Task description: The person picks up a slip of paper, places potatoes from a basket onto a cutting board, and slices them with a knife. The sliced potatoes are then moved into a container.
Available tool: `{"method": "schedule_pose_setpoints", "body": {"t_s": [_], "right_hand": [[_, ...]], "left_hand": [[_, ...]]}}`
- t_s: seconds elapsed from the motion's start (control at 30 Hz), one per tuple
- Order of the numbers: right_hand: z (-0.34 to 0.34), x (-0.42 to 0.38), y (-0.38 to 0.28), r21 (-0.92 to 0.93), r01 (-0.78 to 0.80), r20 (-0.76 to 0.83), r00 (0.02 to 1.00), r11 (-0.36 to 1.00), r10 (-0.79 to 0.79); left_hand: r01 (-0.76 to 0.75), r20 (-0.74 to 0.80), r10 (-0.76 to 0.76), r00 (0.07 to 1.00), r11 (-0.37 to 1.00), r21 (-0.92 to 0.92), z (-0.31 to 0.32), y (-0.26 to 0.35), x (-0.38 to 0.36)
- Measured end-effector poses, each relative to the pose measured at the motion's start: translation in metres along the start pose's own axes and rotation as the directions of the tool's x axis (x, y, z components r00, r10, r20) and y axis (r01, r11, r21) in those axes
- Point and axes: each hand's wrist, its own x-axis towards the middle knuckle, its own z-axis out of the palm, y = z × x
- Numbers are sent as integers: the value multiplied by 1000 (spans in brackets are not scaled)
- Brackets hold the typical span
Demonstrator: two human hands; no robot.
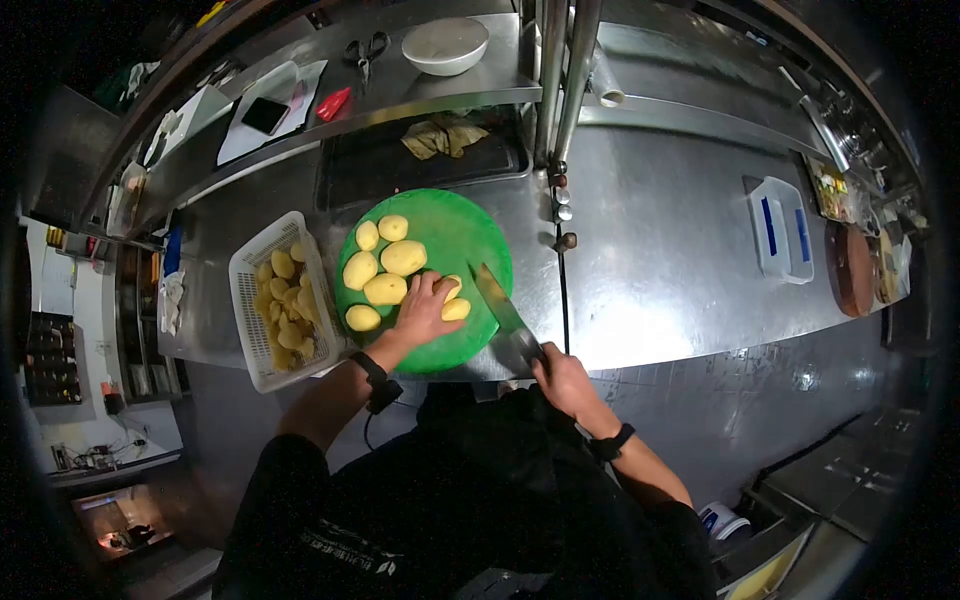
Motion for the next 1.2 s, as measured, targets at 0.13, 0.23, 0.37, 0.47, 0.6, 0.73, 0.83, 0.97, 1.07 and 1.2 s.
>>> {"method": "schedule_pose_setpoints", "body": {"t_s": [0.13,0.23,0.37,0.47,0.6,0.73,0.83,0.97,1.07,1.2], "right_hand": [[14,35,-20,-122,-3,40,999,992,8],[20,50,-35,-195,-3,125,992,981,28],[31,54,-37,-257,34,198,980,966,19],[29,58,-31,-271,27,209,977,962,31],[22,65,-28,-253,27,204,979,967,26],[24,66,-30,-262,8,242,968,965,58],[25,67,-28,-290,11,255,965,957,66],[3,67,-56,-299,76,233,972,951,-4],[-17,60,-79,-278,86,258,966,957,-12],[12,60,-51,-276,57,259,966,959,17]], "left_hand": [[68,-86,-73,994,996,-56,1,11,-9],[18,-127,-31,991,995,-96,0,3,-19],[7,-90,-23,996,985,-170,5,-10,-30],[-1,-96,-19,995,980,-197,6,-11,-31],[-50,-146,14,989,968,-247,11,-14,-32],[-79,-226,22,974,966,-246,4,-8,-28],[-166,-254,107,961,960,-226,3,-12,-18],[-204,-225,145,963,942,-265,5,-18,-10],[-207,-216,155,964,948,-241,1,-15,-9],[-203,-201,155,967,947,-249,2,-17,-11]]}}
